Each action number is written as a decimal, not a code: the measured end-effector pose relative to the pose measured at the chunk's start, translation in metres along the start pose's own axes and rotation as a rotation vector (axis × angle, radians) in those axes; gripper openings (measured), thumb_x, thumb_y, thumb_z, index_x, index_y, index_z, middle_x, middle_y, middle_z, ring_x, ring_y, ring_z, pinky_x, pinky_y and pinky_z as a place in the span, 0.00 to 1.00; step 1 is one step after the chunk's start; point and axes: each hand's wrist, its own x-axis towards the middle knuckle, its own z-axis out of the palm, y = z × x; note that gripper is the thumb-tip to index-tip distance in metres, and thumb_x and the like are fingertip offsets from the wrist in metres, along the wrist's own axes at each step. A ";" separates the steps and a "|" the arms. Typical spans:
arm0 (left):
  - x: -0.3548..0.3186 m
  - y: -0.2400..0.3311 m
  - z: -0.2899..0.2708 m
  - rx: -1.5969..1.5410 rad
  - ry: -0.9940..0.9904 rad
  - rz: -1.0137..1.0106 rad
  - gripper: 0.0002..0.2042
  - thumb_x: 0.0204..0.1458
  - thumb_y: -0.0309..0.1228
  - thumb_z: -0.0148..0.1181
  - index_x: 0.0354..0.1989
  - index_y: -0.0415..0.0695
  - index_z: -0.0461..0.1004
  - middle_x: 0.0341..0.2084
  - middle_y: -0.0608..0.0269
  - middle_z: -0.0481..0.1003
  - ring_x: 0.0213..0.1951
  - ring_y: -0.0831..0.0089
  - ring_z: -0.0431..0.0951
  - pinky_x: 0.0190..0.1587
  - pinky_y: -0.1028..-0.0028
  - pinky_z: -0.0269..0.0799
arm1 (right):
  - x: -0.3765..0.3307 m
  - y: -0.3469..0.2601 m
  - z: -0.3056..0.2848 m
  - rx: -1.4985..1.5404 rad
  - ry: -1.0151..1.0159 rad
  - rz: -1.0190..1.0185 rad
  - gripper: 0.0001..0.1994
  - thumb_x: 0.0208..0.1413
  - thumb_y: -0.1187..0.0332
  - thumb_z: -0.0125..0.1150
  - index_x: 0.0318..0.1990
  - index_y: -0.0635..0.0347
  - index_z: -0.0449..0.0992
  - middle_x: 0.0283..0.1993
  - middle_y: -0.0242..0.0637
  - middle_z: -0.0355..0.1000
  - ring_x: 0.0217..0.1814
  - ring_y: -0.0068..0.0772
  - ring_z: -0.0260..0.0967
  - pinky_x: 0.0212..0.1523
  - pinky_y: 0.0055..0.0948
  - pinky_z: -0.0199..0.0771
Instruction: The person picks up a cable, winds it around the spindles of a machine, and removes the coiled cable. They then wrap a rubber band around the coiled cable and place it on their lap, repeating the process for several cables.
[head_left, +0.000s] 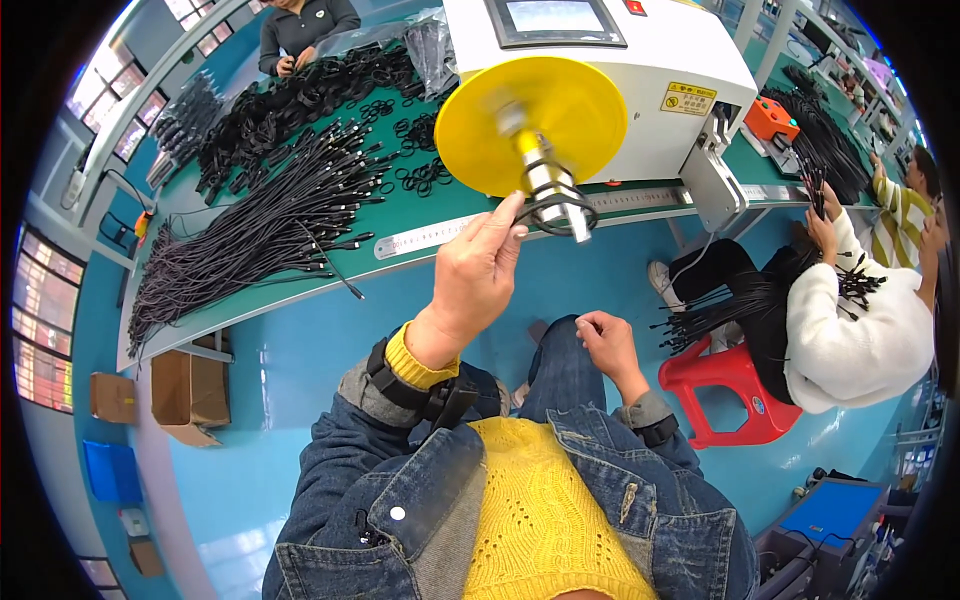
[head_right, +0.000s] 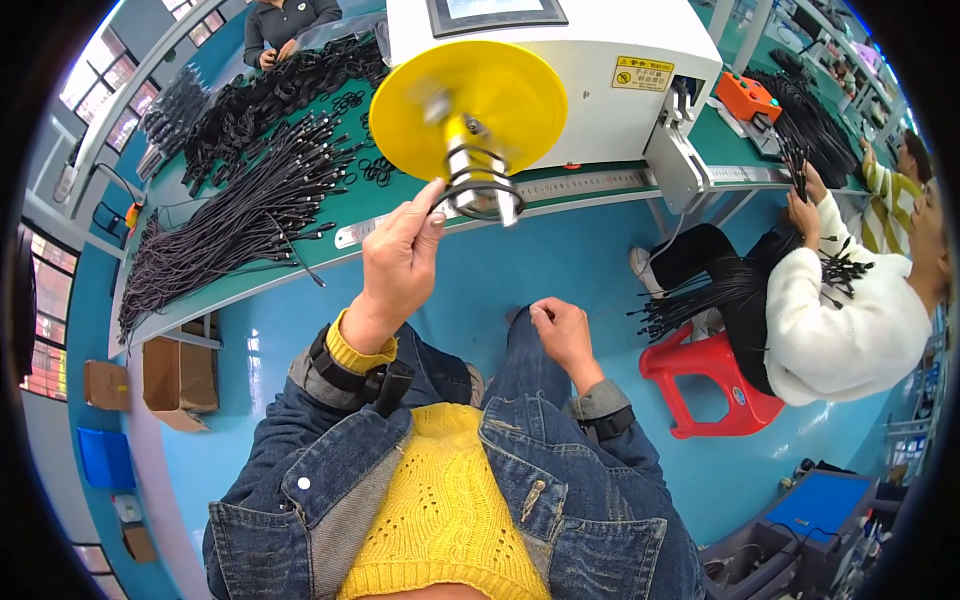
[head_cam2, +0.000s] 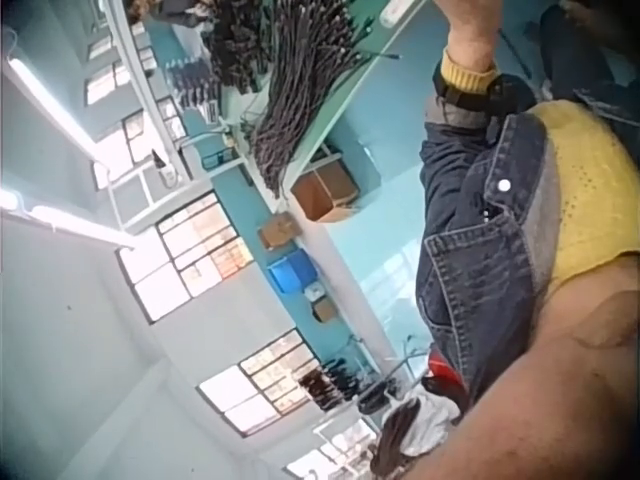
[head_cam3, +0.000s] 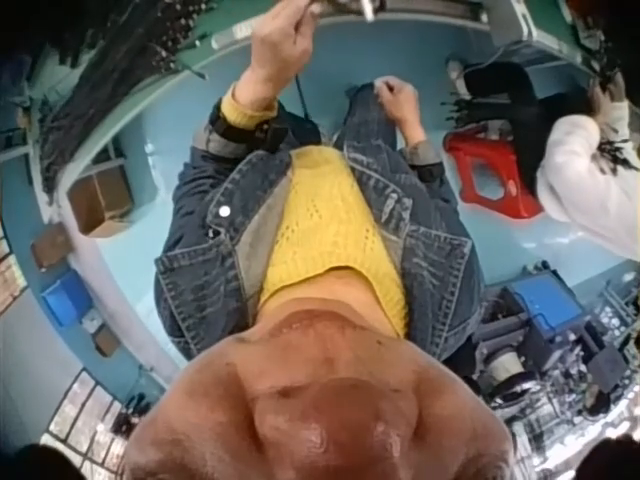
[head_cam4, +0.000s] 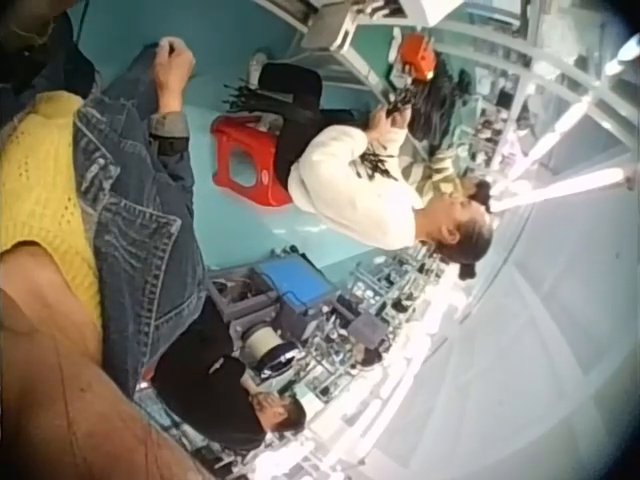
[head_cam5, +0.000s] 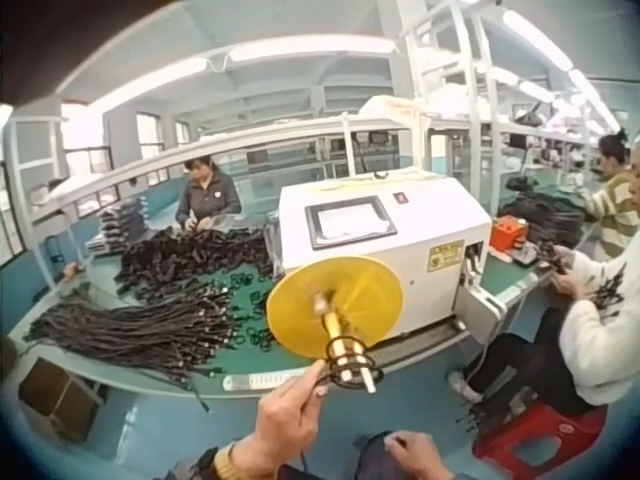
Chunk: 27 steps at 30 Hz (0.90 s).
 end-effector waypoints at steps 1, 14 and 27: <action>0.000 0.002 0.001 -0.001 -0.002 -0.001 0.15 0.46 0.23 0.56 0.44 0.39 0.70 0.20 0.57 0.69 0.21 0.62 0.71 0.24 0.70 0.66 | 0.000 -0.001 0.000 -0.010 -0.001 -0.003 0.08 0.48 0.69 0.54 0.28 0.65 0.74 0.20 0.36 0.71 0.22 0.25 0.68 0.25 0.25 0.66; 0.028 0.028 0.017 0.289 -0.103 0.232 0.16 0.42 0.27 0.60 0.42 0.38 0.72 0.26 0.59 0.66 0.25 0.65 0.69 0.25 0.71 0.66 | 0.037 -0.134 -0.041 0.123 0.256 -0.594 0.05 0.50 0.73 0.58 0.32 0.66 0.73 0.22 0.28 0.69 0.22 0.14 0.60 0.22 0.16 0.62; 0.020 0.023 0.026 0.376 0.065 0.406 0.09 0.35 0.27 0.63 0.28 0.42 0.73 0.19 0.66 0.62 0.24 0.69 0.65 0.26 0.72 0.57 | 0.047 -0.137 -0.038 0.266 0.222 -0.400 0.07 0.49 0.72 0.61 0.26 0.65 0.71 0.18 0.26 0.67 0.19 0.11 0.59 0.19 0.13 0.59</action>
